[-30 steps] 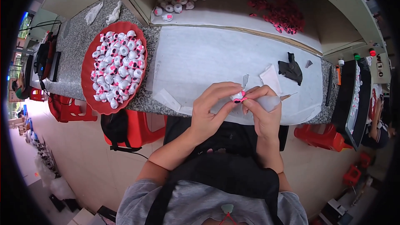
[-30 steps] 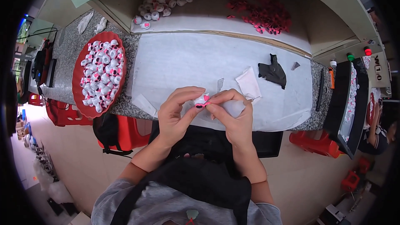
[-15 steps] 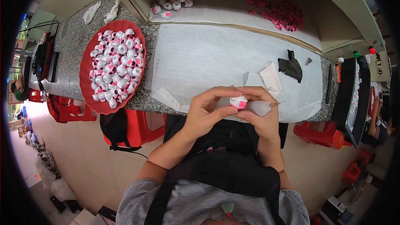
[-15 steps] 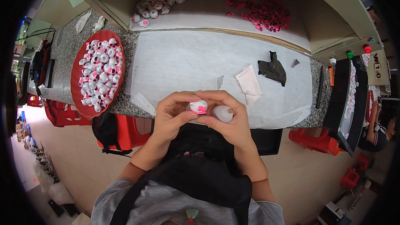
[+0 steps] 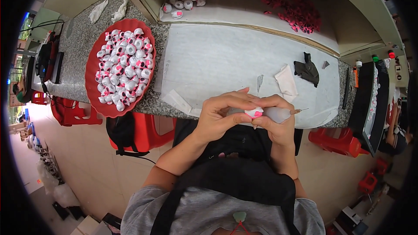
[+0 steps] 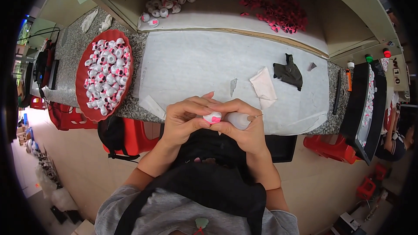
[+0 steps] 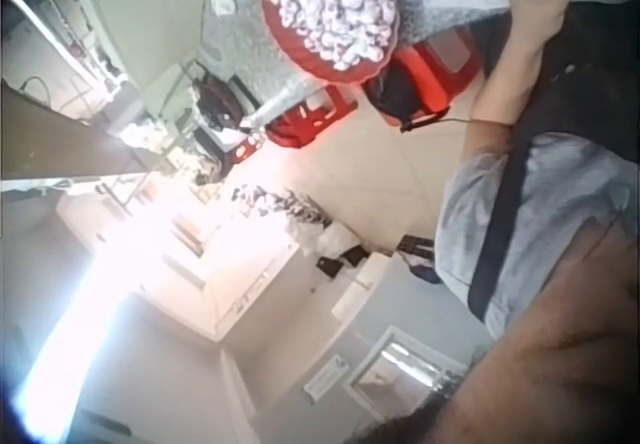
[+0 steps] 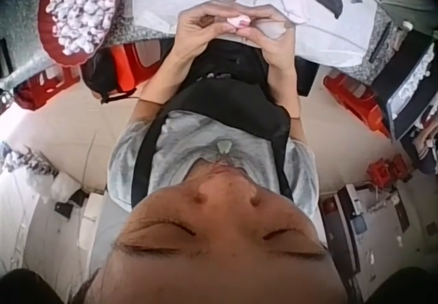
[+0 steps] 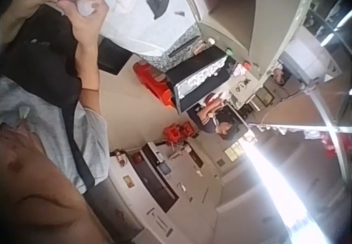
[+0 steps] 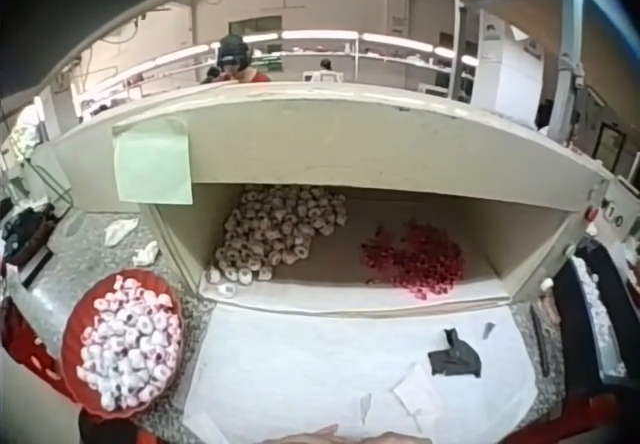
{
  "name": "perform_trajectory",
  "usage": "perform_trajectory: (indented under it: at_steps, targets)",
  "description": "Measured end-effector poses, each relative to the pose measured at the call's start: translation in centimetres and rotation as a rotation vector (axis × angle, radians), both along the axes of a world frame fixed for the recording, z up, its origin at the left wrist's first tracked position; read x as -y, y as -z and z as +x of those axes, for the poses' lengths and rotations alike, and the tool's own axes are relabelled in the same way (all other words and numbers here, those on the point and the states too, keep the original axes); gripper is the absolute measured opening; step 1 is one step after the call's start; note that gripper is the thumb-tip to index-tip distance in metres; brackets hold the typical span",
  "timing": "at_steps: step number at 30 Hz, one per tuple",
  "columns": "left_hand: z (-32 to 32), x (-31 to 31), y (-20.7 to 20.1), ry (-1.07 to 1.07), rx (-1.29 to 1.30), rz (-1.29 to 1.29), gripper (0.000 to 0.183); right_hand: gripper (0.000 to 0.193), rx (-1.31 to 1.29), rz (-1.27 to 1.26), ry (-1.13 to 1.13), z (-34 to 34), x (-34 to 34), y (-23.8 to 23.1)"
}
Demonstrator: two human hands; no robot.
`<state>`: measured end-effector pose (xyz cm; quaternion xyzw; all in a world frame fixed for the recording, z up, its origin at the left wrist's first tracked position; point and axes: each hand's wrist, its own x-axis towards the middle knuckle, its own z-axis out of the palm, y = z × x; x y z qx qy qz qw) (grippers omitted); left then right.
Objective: Applying glue or coating to small plastic toy components and wiping them before sorting.
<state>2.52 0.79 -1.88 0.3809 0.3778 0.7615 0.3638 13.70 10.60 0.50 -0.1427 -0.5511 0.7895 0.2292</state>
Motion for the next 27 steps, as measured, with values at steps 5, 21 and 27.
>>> perform_trajectory:
  at_steps: [5, 21, 27]
  targets:
    - [0.11, 0.02, -0.10, -0.015, 0.026, -0.043, 0.016, 0.024, -0.055, 0.008, -0.010, -0.17, -0.01, 0.11]
    - [0.51, 0.04, 0.14, -0.014, 0.051, -0.062, 0.027, 0.024, 0.056, 0.004, 0.076, -0.35, 0.41, 0.07]
    - [0.62, 0.01, 0.30, -0.017, 0.039, -0.059, 0.026, 0.024, 0.007, 0.000, 0.080, -0.25, 0.44, 0.52]
